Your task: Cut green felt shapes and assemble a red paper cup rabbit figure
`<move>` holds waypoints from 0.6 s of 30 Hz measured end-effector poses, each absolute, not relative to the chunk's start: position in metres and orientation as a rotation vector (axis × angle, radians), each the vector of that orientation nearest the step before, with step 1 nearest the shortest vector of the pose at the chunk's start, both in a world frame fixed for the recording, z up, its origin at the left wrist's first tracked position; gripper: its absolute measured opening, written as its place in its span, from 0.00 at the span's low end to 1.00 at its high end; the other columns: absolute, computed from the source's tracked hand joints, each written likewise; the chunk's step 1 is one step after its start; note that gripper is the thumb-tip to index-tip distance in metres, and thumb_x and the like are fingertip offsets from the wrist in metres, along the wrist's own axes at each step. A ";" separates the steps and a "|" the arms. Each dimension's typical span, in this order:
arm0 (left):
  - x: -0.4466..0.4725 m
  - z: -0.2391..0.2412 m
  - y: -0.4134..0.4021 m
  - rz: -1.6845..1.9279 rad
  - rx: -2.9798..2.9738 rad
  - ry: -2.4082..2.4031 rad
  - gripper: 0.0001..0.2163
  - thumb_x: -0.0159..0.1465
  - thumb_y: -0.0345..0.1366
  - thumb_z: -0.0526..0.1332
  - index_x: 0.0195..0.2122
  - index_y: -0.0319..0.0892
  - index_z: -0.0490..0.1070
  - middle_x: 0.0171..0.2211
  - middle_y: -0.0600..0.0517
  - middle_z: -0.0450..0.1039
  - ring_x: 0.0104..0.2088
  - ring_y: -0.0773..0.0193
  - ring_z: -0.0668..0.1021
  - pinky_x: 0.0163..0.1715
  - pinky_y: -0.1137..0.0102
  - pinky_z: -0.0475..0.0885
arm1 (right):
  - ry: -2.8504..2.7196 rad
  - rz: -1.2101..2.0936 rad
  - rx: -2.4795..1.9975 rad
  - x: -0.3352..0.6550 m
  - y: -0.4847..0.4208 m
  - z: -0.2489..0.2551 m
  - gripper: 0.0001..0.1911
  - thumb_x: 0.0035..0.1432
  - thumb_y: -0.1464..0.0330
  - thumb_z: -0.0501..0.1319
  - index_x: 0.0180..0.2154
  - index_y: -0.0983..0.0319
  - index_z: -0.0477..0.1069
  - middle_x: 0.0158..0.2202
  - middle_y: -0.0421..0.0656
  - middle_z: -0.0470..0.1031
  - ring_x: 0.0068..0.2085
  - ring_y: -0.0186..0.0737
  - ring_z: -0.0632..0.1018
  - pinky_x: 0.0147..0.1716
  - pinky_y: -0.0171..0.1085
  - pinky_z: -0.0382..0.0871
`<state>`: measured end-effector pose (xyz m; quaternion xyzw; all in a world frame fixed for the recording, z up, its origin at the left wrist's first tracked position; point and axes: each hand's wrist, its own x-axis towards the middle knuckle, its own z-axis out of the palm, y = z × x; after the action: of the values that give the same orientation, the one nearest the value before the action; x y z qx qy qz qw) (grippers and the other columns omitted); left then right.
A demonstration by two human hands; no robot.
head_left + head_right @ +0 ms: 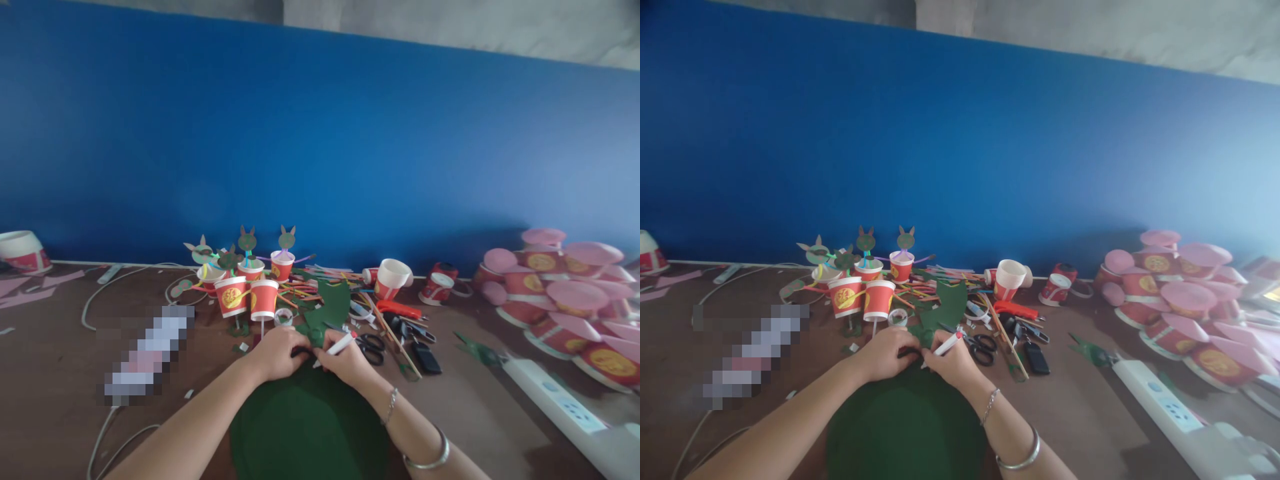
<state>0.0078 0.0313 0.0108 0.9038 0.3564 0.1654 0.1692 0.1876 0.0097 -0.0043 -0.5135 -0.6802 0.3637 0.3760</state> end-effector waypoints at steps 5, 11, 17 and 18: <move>0.007 0.010 0.031 0.474 2.573 1.009 0.09 0.56 0.32 0.57 0.35 0.46 0.74 0.31 0.53 0.76 0.33 0.62 0.75 0.34 0.71 0.64 | -1.693 1.020 -1.311 0.188 0.009 -0.006 0.13 0.46 0.69 0.59 0.17 0.60 0.57 0.12 0.34 0.64 0.16 0.29 0.63 0.15 0.28 0.52; 0.007 0.011 0.031 0.464 2.577 1.026 0.09 0.56 0.33 0.57 0.35 0.46 0.74 0.31 0.53 0.76 0.33 0.62 0.75 0.34 0.71 0.65 | -1.718 0.943 -1.292 0.188 0.011 -0.010 0.14 0.43 0.70 0.60 0.15 0.61 0.56 0.11 0.33 0.62 0.16 0.28 0.61 0.15 0.28 0.50; 0.007 0.012 0.029 0.460 2.538 1.012 0.10 0.57 0.34 0.55 0.38 0.47 0.74 0.32 0.54 0.76 0.32 0.63 0.74 0.34 0.70 0.65 | -1.318 1.269 -1.201 0.194 0.013 -0.003 0.17 0.48 0.59 0.60 0.19 0.60 0.56 0.11 0.32 0.62 0.13 0.26 0.61 0.13 0.26 0.49; 0.007 0.012 0.028 0.470 2.529 1.031 0.10 0.57 0.34 0.56 0.38 0.48 0.74 0.31 0.53 0.75 0.32 0.62 0.74 0.34 0.70 0.65 | -1.235 1.275 -1.165 0.195 0.013 -0.001 0.18 0.49 0.58 0.60 0.19 0.60 0.55 0.10 0.31 0.59 0.12 0.25 0.58 0.12 0.26 0.46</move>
<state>0.0066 0.0281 0.0121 0.8970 0.3656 0.1666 0.1844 0.1948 0.0133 -0.0013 -0.4790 -0.5078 0.5243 0.4876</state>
